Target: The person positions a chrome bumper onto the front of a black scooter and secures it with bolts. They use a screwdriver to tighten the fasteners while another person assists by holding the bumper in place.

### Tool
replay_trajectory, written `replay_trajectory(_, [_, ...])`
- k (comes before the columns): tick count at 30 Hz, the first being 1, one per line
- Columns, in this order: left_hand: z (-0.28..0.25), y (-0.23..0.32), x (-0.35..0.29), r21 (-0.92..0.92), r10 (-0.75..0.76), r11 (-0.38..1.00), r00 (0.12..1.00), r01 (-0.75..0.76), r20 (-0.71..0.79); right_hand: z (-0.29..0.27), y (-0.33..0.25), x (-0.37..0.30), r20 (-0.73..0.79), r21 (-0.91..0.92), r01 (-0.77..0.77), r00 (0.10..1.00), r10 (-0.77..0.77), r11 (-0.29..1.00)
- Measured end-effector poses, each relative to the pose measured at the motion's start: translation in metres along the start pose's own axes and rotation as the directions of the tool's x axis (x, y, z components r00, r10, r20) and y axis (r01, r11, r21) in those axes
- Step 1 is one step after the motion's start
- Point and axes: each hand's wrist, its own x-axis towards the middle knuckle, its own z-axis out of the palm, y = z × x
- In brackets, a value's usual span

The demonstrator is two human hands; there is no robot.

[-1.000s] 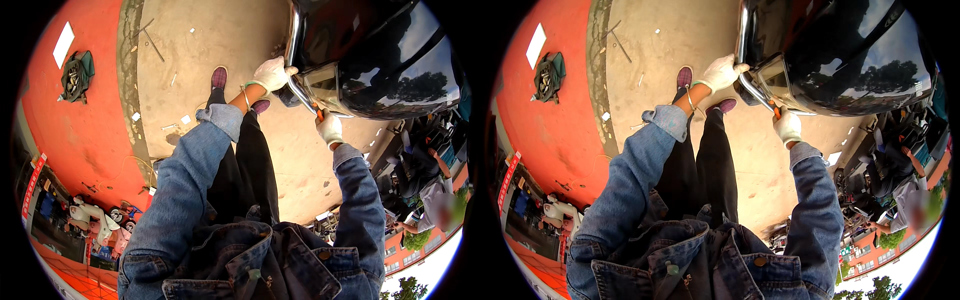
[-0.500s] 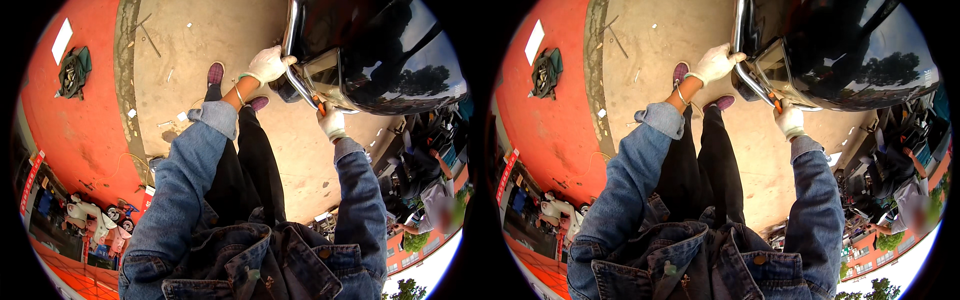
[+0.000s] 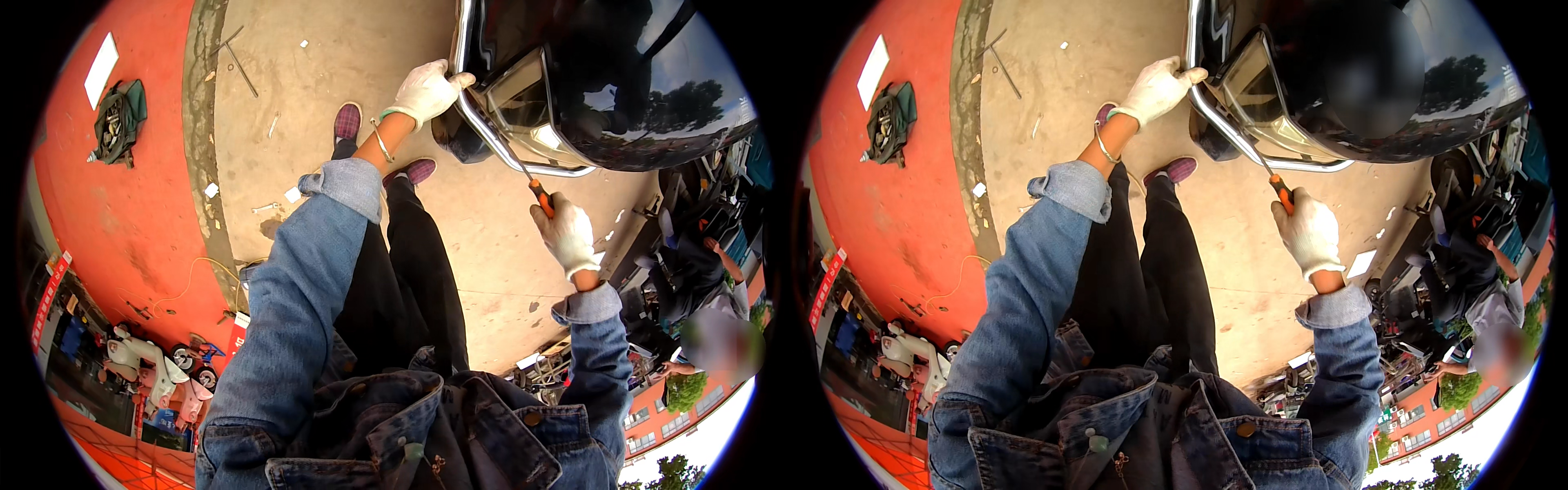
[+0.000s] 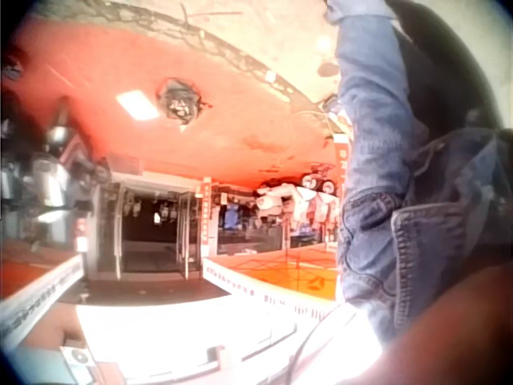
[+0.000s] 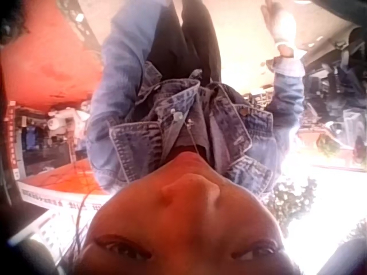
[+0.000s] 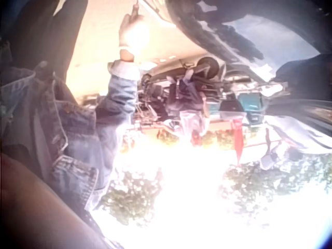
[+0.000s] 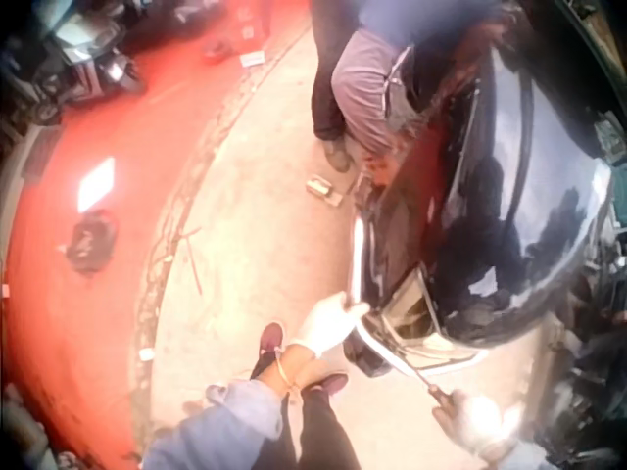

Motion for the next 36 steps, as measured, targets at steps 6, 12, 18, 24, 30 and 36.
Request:
replay_trajectory(6, [0.016,-0.022,-0.02,-0.307,0.053,0.945,0.976,-0.117,-0.209,0.022,0.044,-0.058,0.044,0.391,-0.154,0.988,0.148,0.908])
replay_trajectory(12, [0.033,-0.056,-0.08,-0.932,-0.029,0.281,0.973,0.229,0.23,0.062,0.024,-0.073,0.261,0.831,-0.329,0.943,0.207,0.449])
replay_trajectory(18, [0.052,-0.079,-0.071,-0.924,0.012,0.301,0.968,0.237,0.252,0.097,0.004,-0.069,0.291,0.906,-0.327,0.942,0.167,0.269])
replay_trajectory(24, [0.052,-0.057,-0.053,-0.785,-0.134,0.613,0.991,0.092,0.012,0.109,0.004,-0.068,0.167,0.931,-0.22,0.966,0.197,0.291])
replay_trajectory(30, [0.033,-0.035,-0.045,-0.765,-0.06,0.642,0.991,-0.056,-0.124,0.056,-0.002,-0.036,-0.385,0.511,0.224,0.923,-0.011,0.83])
replay_trajectory(36, [0.022,-0.028,-0.052,-0.748,-0.054,0.663,0.995,-0.024,-0.079,0.024,-0.012,-0.032,-0.363,0.491,0.18,0.932,0.012,0.852])
